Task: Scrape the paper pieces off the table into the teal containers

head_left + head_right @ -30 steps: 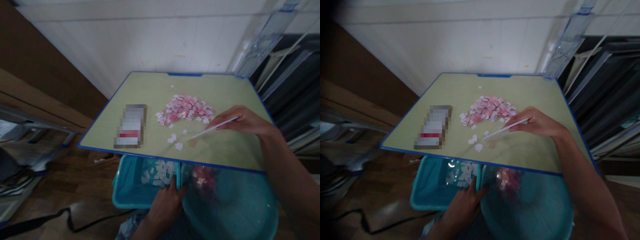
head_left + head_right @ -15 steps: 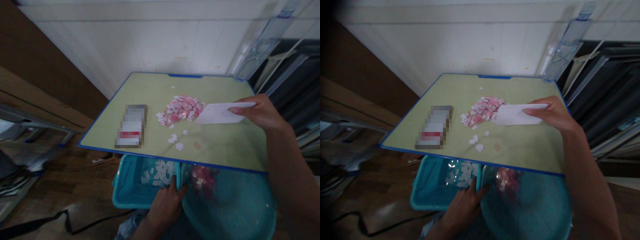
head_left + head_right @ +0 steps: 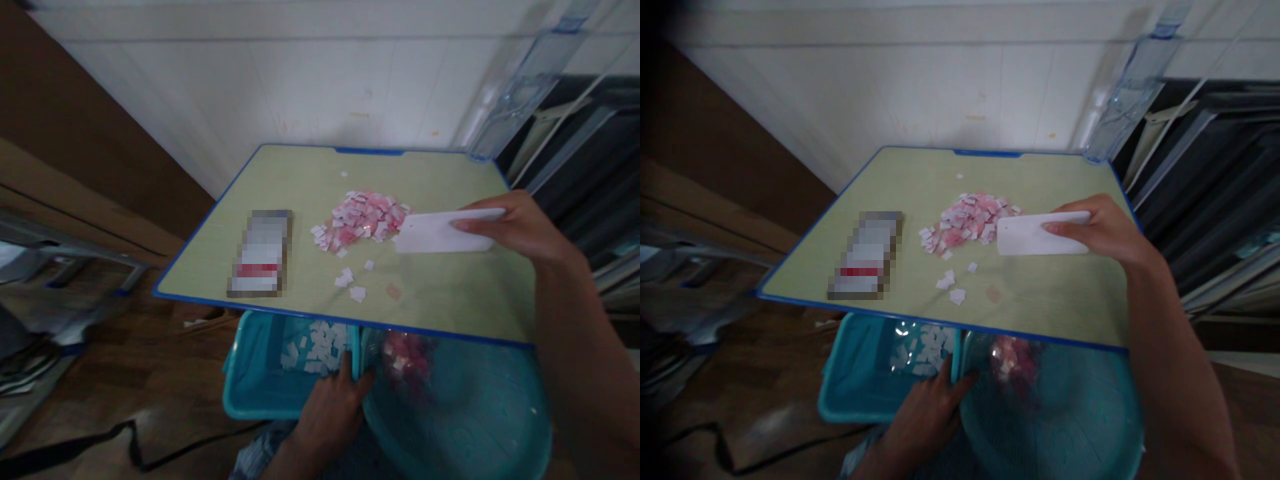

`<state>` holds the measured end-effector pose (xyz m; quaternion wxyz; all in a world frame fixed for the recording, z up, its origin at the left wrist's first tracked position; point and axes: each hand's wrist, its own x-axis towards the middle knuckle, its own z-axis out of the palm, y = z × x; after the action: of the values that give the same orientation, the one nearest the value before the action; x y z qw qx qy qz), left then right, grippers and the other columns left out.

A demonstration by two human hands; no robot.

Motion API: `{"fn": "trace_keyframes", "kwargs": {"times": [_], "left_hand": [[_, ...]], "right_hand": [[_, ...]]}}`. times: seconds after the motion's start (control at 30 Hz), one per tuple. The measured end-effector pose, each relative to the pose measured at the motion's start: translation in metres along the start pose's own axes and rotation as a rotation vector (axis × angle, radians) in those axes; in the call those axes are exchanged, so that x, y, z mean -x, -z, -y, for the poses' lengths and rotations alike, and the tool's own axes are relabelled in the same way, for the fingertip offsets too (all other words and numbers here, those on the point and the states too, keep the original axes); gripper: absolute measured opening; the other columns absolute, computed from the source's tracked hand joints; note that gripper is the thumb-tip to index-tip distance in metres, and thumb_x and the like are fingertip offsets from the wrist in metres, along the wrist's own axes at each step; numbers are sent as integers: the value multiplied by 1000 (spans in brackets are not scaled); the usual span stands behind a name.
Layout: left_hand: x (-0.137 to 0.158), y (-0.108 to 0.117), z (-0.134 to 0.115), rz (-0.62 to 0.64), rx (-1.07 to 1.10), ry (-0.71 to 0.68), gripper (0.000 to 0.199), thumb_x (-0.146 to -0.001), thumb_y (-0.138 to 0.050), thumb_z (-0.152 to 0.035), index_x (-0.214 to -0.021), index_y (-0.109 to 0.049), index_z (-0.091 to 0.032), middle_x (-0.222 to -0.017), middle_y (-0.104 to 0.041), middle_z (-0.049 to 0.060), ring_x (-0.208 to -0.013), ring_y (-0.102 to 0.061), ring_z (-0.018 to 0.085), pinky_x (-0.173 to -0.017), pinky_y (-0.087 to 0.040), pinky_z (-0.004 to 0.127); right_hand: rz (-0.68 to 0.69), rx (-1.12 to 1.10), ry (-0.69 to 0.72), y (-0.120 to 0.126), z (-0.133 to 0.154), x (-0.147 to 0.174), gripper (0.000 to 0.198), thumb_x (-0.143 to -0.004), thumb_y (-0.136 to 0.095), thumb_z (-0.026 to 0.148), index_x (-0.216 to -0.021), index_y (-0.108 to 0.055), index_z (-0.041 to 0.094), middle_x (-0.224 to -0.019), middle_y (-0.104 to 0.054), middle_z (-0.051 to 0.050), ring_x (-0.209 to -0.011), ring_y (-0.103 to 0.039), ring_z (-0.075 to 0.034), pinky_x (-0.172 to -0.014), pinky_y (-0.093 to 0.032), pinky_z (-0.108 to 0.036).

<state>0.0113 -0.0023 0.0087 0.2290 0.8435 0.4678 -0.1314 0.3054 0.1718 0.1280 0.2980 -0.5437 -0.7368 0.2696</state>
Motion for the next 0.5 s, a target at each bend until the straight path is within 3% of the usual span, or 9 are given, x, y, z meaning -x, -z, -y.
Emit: {"fn": "trace_keyframes", "kwargs": {"times": [0.5], "left_hand": [[-1, -4, 2, -28, -1, -10, 49, -79, -44, -18, -124, -37, -33, -121, -39, 15, -71, -61, 23, -60, -48, 38]], "right_hand": [[22, -6, -16, 0, 3, 2, 30, -61, -67, 42, -71, -71, 14, -51, -56, 1, -46, -44, -7, -39, -31, -17]]}}
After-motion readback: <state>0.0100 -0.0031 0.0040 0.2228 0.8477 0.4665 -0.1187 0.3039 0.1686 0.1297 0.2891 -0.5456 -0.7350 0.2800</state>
